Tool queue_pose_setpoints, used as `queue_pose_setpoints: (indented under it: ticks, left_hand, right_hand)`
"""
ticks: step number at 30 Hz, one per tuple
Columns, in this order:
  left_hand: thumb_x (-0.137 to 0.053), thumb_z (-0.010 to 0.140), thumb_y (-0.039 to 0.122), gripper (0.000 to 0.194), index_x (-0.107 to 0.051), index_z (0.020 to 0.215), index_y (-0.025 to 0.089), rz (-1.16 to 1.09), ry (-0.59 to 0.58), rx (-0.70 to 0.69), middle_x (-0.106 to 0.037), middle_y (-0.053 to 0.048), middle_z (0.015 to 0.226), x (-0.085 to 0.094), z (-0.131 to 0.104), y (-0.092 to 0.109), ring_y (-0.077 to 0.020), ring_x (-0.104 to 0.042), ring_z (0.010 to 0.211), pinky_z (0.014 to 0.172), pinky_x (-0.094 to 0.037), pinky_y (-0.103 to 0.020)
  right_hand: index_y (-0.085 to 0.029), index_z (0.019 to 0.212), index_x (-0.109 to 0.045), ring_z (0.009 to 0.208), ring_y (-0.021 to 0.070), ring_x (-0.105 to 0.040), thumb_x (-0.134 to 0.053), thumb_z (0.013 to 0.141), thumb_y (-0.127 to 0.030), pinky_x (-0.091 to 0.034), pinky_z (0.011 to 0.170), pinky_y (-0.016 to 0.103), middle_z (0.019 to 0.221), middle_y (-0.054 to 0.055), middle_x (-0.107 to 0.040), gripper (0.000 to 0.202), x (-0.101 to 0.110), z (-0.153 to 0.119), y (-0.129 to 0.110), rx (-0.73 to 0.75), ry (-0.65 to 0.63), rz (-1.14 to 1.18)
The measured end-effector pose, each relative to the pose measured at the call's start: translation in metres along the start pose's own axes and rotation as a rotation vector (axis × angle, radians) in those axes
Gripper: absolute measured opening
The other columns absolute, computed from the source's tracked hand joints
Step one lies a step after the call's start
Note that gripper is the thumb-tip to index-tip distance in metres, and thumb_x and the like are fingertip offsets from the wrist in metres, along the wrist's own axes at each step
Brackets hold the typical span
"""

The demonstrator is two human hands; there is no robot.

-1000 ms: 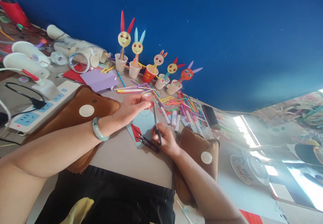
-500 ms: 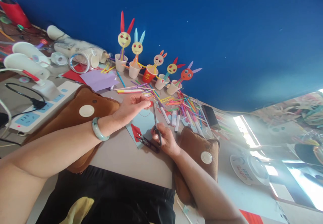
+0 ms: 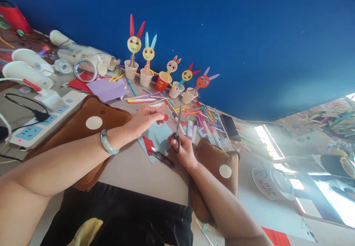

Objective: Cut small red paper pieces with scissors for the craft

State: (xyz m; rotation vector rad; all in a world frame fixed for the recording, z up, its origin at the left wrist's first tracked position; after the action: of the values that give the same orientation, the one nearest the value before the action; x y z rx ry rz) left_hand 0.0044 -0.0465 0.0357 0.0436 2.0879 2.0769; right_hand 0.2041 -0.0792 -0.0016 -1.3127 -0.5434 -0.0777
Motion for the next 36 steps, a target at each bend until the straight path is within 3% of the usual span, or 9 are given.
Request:
queue_pose_setpoints:
  ticks: [6, 10, 18, 24, 30, 36]
  left_hand:
    - [-0.067, 0.072, 0.032, 0.016, -0.071, 0.067, 0.016, 0.077, -0.123, 0.063, -0.068, -0.002, 0.067, -0.008, -0.002, -0.017, -0.0135, -0.059, 0.069, 0.072, -0.046, -0.028]
    - [-0.067, 0.072, 0.031, 0.016, -0.071, 0.07, 0.015, 0.174, -0.152, 0.091, -0.068, -0.002, 0.066, -0.009, -0.001, -0.024, -0.0136, -0.06, 0.068, 0.07, -0.045, -0.027]
    - [-0.066, 0.074, 0.034, 0.021, -0.071, 0.068, 0.015, 0.238, -0.243, 0.08, -0.068, -0.002, 0.066, -0.011, -0.001, -0.028, -0.0133, -0.059, 0.065, 0.064, -0.043, -0.026]
    - [-0.052, 0.085, 0.042, 0.039, -0.072, 0.069, 0.014, 0.064, -0.163, 0.176, -0.07, -0.007, 0.067, -0.012, -0.001, -0.023, -0.015, -0.062, 0.067, 0.07, -0.049, -0.029]
    - [-0.073, 0.069, 0.033, 0.019, -0.071, 0.075, 0.014, 0.126, -0.277, 0.129, -0.069, -0.002, 0.071, -0.012, -0.004, -0.023, -0.0137, -0.061, 0.068, 0.066, -0.047, -0.027]
    - [-0.074, 0.068, 0.031, 0.018, -0.069, 0.071, 0.014, 0.098, -0.271, 0.137, -0.066, -0.001, 0.067, -0.012, -0.002, -0.031, -0.012, -0.058, 0.064, 0.064, -0.044, -0.026]
  right_hand:
    - [-0.018, 0.074, -0.066, 0.073, 0.0169, -0.053, -0.072, 0.075, -0.048, -0.045, 0.067, 0.03, 0.078, 0.003, -0.062, 0.03, 0.0, 0.006, 0.002, -0.092, 0.124, 0.247]
    - [-0.019, 0.077, -0.069, 0.065, 0.0131, -0.049, -0.076, 0.07, -0.041, -0.04, 0.06, 0.026, 0.071, 0.0, -0.061, 0.024, -0.003, 0.007, 0.009, -0.188, 0.182, 0.352]
    - [-0.019, 0.072, -0.064, 0.058, 0.0103, -0.044, -0.077, 0.067, -0.038, -0.037, 0.057, 0.025, 0.063, -0.004, -0.055, 0.023, -0.006, 0.007, 0.006, -0.258, 0.157, 0.428]
    - [-0.018, 0.074, -0.063, 0.058, 0.0102, -0.043, -0.077, 0.067, -0.038, -0.034, 0.056, 0.025, 0.061, -0.004, -0.052, 0.025, -0.005, 0.009, 0.01, -0.284, 0.175, 0.47]
    - [-0.018, 0.07, -0.063, 0.056, 0.0098, -0.041, -0.076, 0.069, -0.039, -0.035, 0.055, 0.025, 0.06, -0.003, -0.052, 0.024, -0.006, 0.009, 0.007, -0.264, 0.121, 0.425]
    - [-0.019, 0.068, -0.064, 0.057, 0.0104, -0.042, -0.076, 0.069, -0.036, -0.038, 0.057, 0.027, 0.059, -0.003, -0.052, 0.021, -0.007, 0.008, 0.001, -0.251, 0.12, 0.444]
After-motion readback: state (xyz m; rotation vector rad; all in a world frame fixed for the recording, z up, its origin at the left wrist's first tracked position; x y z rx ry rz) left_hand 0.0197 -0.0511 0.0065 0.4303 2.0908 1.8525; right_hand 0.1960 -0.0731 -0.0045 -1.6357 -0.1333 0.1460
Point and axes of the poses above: each hand's wrist, its own z-axis towards the middle knuckle, its own x-axis out of the back of the hand, y = z × x, the point moved 1 cm from there along z, towards the middle knuckle
